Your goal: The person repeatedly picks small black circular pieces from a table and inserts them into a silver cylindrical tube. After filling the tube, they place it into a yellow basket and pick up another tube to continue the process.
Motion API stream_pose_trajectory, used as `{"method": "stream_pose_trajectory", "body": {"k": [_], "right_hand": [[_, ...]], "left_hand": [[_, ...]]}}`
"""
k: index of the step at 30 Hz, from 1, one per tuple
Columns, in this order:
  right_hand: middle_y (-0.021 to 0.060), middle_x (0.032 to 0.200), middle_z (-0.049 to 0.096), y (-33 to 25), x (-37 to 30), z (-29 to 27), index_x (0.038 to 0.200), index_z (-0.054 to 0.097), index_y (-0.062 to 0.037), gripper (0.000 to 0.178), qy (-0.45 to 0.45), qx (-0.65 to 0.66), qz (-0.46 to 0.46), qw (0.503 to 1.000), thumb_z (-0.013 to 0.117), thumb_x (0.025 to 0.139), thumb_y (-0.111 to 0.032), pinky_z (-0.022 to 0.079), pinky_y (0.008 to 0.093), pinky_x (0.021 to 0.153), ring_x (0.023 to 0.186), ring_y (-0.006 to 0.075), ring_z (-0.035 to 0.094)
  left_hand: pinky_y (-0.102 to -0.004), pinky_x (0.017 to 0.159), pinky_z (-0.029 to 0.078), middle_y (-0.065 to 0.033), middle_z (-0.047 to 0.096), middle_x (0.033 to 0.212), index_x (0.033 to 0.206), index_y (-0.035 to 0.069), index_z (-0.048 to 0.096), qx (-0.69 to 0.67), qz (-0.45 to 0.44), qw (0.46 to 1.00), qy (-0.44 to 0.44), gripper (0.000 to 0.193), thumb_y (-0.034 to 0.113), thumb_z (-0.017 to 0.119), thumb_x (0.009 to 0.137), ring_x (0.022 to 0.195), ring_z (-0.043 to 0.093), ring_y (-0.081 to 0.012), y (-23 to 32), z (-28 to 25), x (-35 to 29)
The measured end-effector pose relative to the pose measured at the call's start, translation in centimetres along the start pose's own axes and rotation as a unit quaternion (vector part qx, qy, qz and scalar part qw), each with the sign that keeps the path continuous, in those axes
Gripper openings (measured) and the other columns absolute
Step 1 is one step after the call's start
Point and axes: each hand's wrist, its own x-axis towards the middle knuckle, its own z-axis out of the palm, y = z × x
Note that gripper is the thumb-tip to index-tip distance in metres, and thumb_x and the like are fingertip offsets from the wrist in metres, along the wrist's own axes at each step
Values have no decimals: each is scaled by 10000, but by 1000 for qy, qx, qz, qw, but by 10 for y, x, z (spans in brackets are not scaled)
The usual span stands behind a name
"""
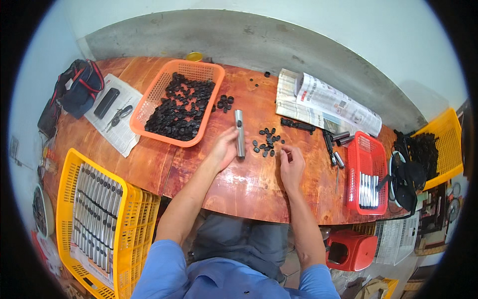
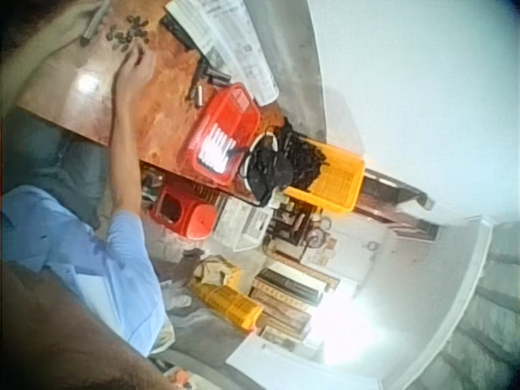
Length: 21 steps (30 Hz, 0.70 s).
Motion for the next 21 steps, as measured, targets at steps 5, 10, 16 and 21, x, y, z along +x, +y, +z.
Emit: {"method": "stream_pose_trajectory", "body": {"k": [5, 10, 16, 21], "right_hand": [[76, 863, 650, 20, 1, -3, 1039, 705, 8, 153, 39, 85, 127, 987, 696, 902, -59, 507, 297, 682, 721, 150, 607], [120, 899, 637, -4, 0, 3, 1050, 688, -5, 277, -74, -8, 18, 997, 769, 790, -60, 523, 355, 719, 780, 241, 634], [145, 932, 632, 7, -5, 6, 1046, 675, -18, 268, -87, -71, -25, 993, 778, 801, -55, 524, 383, 740, 827, 306, 647], [154, 935, 653, -2, 0, 4, 968, 694, -2, 140, -75, -66, -34, 994, 736, 836, -28, 527, 400, 765, 865, 334, 656]], "left_hand": [[-410, 817, 572, -93, 662, 1029, 1163, 67, 586, 5, 35, 998, 48, 213, 227, 498, 1054, 892, 666, -232, -15, 24, 26], [-382, 802, 563, -91, 654, 1017, 1177, 54, 577, -70, 55, 995, 55, 236, 237, 482, 1060, 869, 658, -209, -40, 28, 48], [-374, 816, 568, -100, 655, 1045, 1342, 35, 544, -68, 14, 998, -3, 364, 252, 486, 1055, 880, 661, -204, -30, 40, 35], [-372, 795, 570, -118, 657, 1079, 1244, 34, 556, -72, 0, 996, -45, 262, 194, 512, 1042, 873, 663, -214, -31, 44, 32]]}}
